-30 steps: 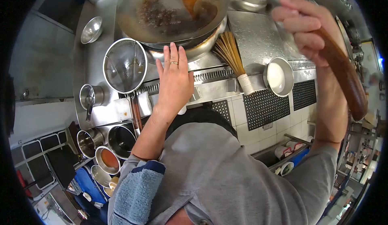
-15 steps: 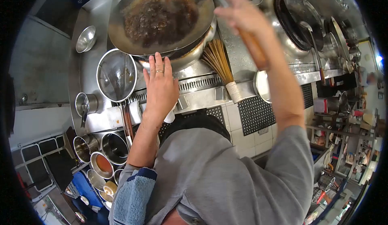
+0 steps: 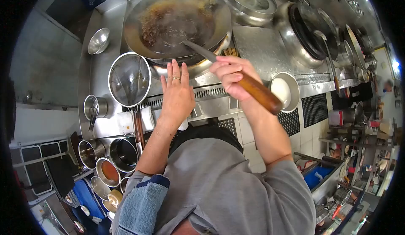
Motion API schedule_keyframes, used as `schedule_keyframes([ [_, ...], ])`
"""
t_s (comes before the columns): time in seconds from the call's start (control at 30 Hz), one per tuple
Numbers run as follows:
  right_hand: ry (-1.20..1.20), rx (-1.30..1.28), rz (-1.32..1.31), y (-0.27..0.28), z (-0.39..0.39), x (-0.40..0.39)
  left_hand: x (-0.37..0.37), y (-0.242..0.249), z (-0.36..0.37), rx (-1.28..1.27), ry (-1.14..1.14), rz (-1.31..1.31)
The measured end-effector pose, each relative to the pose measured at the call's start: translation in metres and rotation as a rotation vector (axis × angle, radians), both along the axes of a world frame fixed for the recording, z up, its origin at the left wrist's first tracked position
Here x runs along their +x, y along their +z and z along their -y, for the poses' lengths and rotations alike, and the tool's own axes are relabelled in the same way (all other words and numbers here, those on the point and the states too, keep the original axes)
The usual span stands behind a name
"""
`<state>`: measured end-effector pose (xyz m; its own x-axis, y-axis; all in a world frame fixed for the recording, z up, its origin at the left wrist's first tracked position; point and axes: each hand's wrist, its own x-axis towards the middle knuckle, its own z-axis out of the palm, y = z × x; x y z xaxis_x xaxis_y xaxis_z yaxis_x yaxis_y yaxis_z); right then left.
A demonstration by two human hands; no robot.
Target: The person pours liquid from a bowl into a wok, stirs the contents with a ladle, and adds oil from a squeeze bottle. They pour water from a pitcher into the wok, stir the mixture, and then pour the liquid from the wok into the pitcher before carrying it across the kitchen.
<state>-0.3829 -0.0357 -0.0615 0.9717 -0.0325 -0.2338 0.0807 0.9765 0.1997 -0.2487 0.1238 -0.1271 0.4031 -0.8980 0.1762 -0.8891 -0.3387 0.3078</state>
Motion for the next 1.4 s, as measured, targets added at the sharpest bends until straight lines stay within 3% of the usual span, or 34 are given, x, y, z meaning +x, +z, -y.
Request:
schedule_keyframes([
  [0.07, -0.01, 0.093, 0.003, 0.027, -0.001, -0.009, -0.004, 0.005, -0.005, -0.02, -0.021, -0.015],
  [0.23, 0.065, -0.248, -0.16, 0.102, 0.014, -0.028, -0.01, 0.01, -0.019, -0.011, -0.077, -0.051],
  [0.3, 0.08, -0.757, -0.212, 0.13, 0.025, -0.03, -0.011, 0.013, -0.023, -0.032, -0.101, -0.079],
  [0.43, -0.151, -1.253, -0.454, 0.182, 0.02, -0.023, -0.009, 0.013, -0.022, -0.004, -0.106, -0.077],
  [0.5, -0.238, -1.493, -0.446, 0.187, 0.041, -0.028, -0.01, 0.012, -0.02, 0.004, -0.105, -0.079],
  [0.63, -0.231, -1.669, -0.452, 0.198, 0.044, -0.008, -0.013, 0.017, -0.015, 0.018, -0.1, -0.061],
  [0.7, -0.227, -1.818, -0.53, 0.186, 0.051, -0.003, -0.014, 0.018, -0.011, 0.025, -0.088, -0.024],
  [0.77, -0.225, -2.061, -0.584, 0.135, 0.087, -0.002, -0.012, 0.016, -0.004, -0.016, -0.047, 0.013],
  [0.9, -0.079, -1.982, -0.68, 0.045, 0.103, 0.01, -0.001, 0.001, 0.009, -0.064, 0.02, 0.074],
  [1.07, 0.061, -1.763, -0.749, -0.031, 0.047, 0.011, 0.004, -0.007, 0.009, -0.061, 0.008, 0.059],
  [1.17, 0.025, -1.281, -0.479, -0.039, 0.004, 0.006, 0.001, -0.001, 0.004, -0.047, -0.006, 0.037],
  [1.3, -0.042, -0.264, -0.12, -0.017, -0.002, -0.002, -0.011, 0.014, -0.015, 0.016, -0.079, -0.052],
  [1.37, -0.066, 0.015, -0.081, 0.008, -0.004, -0.006, -0.021, 0.021, -0.027, 0.056, -0.164, -0.078],
  [1.4, -0.055, -0.009, -0.015, 0.016, -0.005, -0.009, -0.025, 0.024, -0.032, 0.071, -0.214, -0.072],
])
